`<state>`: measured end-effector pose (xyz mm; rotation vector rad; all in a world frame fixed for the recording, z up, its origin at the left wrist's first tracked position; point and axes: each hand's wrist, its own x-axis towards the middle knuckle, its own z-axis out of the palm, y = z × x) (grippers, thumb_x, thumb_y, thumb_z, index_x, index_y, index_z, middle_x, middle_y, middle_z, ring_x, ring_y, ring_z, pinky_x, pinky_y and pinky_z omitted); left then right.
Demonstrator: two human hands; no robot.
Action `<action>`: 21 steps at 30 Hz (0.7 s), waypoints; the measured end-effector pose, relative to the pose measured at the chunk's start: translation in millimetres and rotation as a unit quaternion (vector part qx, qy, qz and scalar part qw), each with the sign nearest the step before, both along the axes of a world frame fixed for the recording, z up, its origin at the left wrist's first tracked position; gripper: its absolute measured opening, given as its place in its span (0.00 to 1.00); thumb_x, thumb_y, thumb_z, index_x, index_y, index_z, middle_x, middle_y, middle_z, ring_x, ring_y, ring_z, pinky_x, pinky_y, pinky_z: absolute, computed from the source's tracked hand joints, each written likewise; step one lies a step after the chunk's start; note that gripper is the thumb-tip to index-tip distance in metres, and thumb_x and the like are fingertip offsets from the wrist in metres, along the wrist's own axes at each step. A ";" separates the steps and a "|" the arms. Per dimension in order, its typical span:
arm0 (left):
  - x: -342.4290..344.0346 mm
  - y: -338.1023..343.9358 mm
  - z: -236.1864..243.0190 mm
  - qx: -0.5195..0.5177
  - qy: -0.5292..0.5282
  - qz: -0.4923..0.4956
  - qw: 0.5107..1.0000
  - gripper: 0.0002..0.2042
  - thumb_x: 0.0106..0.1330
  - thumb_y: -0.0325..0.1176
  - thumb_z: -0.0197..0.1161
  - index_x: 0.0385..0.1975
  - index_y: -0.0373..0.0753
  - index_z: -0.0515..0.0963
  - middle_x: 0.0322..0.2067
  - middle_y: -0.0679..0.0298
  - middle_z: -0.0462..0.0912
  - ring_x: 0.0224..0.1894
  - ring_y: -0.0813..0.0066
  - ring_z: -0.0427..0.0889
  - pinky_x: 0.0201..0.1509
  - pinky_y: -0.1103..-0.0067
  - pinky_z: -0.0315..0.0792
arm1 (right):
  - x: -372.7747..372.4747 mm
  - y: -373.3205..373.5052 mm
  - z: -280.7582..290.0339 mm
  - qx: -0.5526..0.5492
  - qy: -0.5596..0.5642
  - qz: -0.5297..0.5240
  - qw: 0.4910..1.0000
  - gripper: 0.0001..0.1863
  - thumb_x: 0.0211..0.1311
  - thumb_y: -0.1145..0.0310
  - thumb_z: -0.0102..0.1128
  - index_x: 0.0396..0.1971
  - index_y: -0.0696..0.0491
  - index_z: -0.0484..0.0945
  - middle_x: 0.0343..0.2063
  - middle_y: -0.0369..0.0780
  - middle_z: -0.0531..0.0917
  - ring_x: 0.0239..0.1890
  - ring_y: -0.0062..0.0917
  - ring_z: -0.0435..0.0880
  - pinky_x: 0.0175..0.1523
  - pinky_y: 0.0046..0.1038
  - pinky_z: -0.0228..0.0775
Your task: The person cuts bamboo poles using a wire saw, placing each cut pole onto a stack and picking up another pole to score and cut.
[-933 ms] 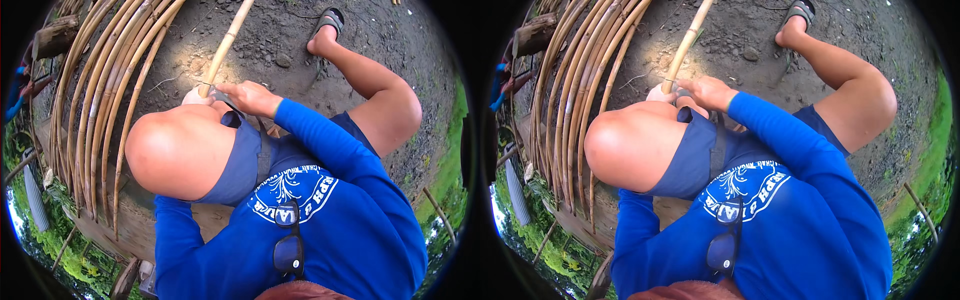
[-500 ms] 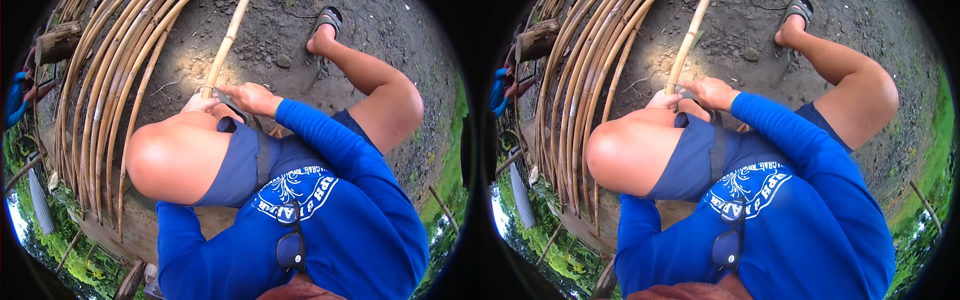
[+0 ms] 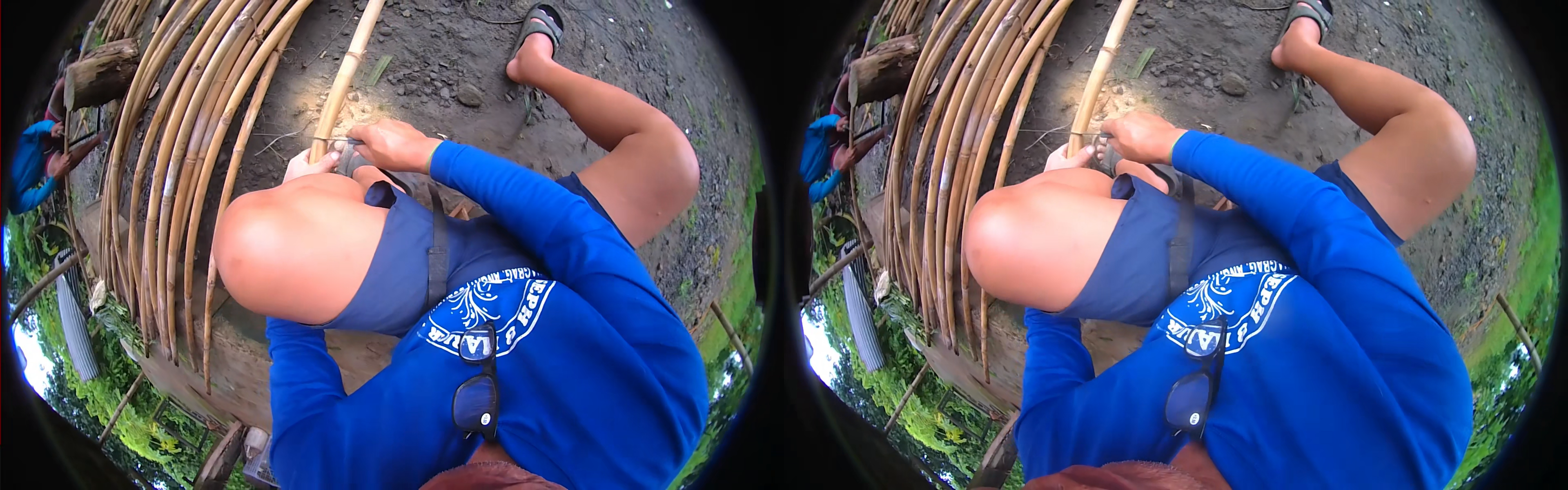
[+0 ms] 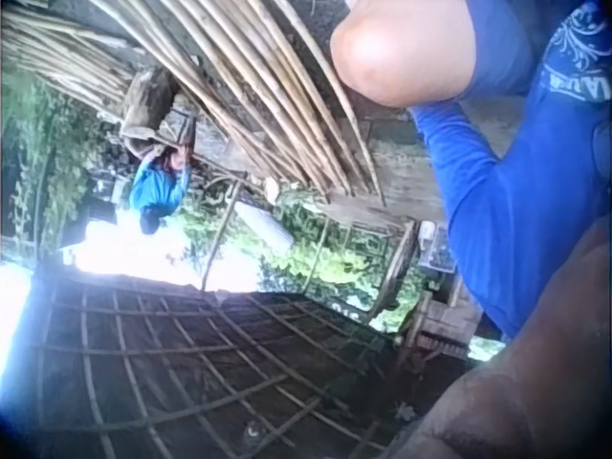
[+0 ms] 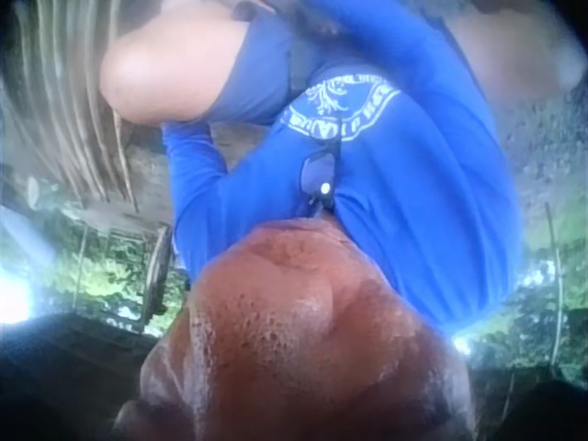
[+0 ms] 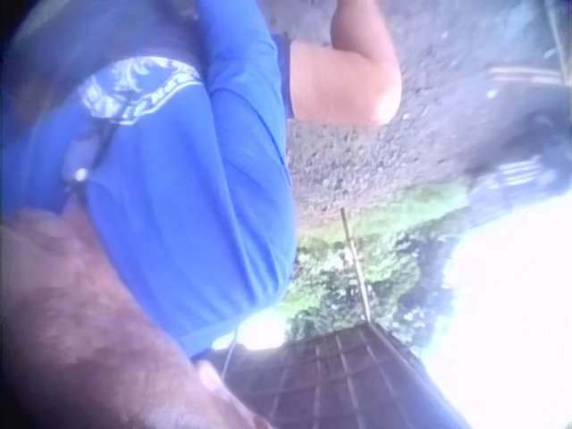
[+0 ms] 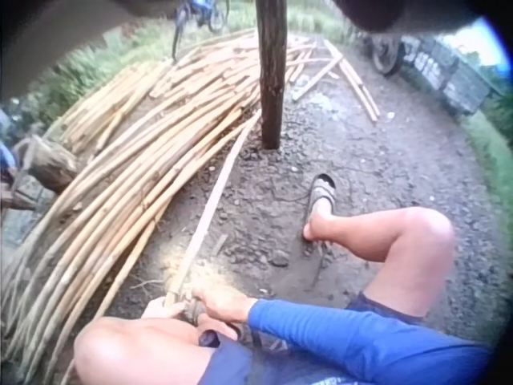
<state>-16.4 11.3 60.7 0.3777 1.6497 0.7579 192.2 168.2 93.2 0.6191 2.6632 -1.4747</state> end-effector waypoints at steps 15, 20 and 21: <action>18.2 8.2 -12.3 0.046 -0.104 -0.014 0.993 0.18 0.75 0.44 0.71 0.52 0.37 0.77 0.29 0.69 0.78 0.27 0.84 0.75 0.32 0.82 0.73 | -37.7 56.0 55.6 0.039 0.142 -0.112 0.983 0.18 0.72 0.65 0.60 0.55 0.58 0.83 0.33 0.56 0.87 0.40 0.56 0.88 0.46 0.51 0.80; 8.9 -7.2 -31.6 0.056 -0.005 0.010 0.998 0.18 0.76 0.42 0.71 0.54 0.36 0.76 0.31 0.70 0.80 0.28 0.85 0.75 0.31 0.83 0.72 | 10.2 54.0 35.8 -0.008 0.064 -0.097 0.993 0.21 0.74 0.61 0.62 0.58 0.59 0.82 0.39 0.55 0.89 0.45 0.55 0.88 0.49 0.48 0.80; 5.8 -8.5 -31.3 0.031 -0.007 -0.026 0.999 0.18 0.76 0.41 0.72 0.54 0.35 0.75 0.32 0.70 0.81 0.28 0.85 0.75 0.30 0.84 0.72 | 26.3 49.4 31.0 -0.007 0.050 -0.094 0.994 0.21 0.74 0.60 0.62 0.58 0.60 0.82 0.40 0.55 0.89 0.46 0.55 0.88 0.50 0.48 0.80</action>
